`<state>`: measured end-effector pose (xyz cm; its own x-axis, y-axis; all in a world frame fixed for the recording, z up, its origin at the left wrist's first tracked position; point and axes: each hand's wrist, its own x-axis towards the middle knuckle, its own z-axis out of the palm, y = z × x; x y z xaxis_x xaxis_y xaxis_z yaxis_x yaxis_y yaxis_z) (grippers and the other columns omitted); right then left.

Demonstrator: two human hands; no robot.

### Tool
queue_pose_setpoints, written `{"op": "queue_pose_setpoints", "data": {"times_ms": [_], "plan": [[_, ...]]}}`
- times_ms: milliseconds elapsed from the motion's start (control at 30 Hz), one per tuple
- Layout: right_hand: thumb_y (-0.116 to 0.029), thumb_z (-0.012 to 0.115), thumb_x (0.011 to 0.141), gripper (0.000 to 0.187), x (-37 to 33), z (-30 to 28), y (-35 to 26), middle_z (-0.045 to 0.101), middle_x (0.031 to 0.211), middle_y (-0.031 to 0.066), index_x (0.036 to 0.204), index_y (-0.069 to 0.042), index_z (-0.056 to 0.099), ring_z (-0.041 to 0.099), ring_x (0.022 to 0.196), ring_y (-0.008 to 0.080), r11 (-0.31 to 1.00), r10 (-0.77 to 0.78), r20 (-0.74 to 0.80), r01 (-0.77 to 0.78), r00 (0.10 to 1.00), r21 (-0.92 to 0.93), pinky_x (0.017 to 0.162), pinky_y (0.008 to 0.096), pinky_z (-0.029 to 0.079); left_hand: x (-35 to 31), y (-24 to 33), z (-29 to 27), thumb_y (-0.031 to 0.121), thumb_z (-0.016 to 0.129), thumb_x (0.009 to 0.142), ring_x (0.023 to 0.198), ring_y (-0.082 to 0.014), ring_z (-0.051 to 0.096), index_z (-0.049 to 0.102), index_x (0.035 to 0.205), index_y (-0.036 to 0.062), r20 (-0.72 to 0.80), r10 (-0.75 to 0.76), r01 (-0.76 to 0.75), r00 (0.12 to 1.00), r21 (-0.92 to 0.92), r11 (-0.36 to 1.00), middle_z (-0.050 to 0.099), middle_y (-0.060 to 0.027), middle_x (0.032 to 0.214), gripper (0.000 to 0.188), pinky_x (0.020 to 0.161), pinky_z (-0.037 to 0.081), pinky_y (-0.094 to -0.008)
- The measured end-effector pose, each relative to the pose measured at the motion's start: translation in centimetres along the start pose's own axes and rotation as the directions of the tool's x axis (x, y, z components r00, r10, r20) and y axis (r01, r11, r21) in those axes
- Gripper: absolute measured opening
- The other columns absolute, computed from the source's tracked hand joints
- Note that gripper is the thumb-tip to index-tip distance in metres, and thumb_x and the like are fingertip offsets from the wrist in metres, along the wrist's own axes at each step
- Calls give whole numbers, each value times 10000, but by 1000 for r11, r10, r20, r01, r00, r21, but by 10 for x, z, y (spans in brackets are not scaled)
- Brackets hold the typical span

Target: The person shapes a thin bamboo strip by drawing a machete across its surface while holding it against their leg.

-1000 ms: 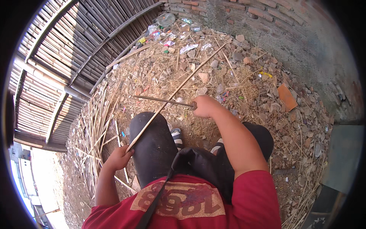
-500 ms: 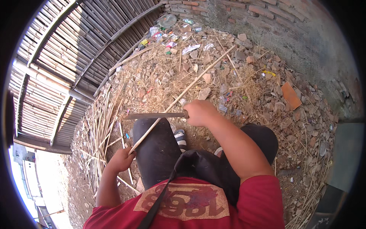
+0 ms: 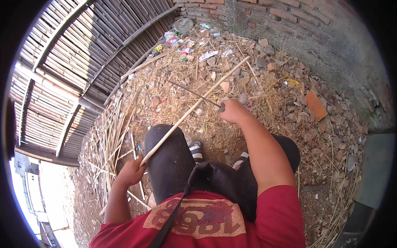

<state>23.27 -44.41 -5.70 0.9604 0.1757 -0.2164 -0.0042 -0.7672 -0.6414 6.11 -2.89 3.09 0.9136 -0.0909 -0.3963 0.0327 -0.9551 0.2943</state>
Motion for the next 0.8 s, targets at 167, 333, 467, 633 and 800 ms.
{"op": "queue_pose_setpoints", "data": {"times_ms": [167,333,467,633,800], "plan": [[-235,692,770,279,-19,4,-37,737,978,179,1003,-86,734,705,959,390,979,-109,76,120,991,-165,840,483,562,-5,-3,4,289,575,975,901,-470,672,678,999,18,23,-11,12,1000,-11,1000,693,-269,899,291,813,523,-526],[-251,704,767,264,-13,-5,-28,739,988,157,1006,-144,742,708,978,369,963,-127,85,143,988,-228,854,491,563,-1,0,3,282,583,968,897,-474,668,668,987,22,19,-40,41,999,-2,999,690,-267,887,274,802,517,-536],[-265,708,769,264,-20,-1,-34,737,972,154,999,-141,742,711,961,371,970,-118,48,125,992,-210,838,489,567,-3,-4,3,285,600,961,881,-478,663,657,959,19,6,-12,11,1000,15,1000,686,-268,873,272,790,516,-540],[-227,676,793,201,-6,4,4,737,926,156,955,-124,736,711,936,387,992,-34,0,34,999,-123,833,491,566,-3,-14,11,290,608,982,839,-481,661,661,949,-7,-46,39,-36,998,63,997,677,-269,837,304,763,515,-525],[-218,665,799,228,-24,-6,-30,737,944,180,980,-98,734,711,917,383,980,-132,-26,127,991,-152,810,487,558,-6,-18,12,295,623,963,842,-509,648,612,912,9,-53,19,-17,998,28,999,671,-283,834,290,762,507,-569]]}}
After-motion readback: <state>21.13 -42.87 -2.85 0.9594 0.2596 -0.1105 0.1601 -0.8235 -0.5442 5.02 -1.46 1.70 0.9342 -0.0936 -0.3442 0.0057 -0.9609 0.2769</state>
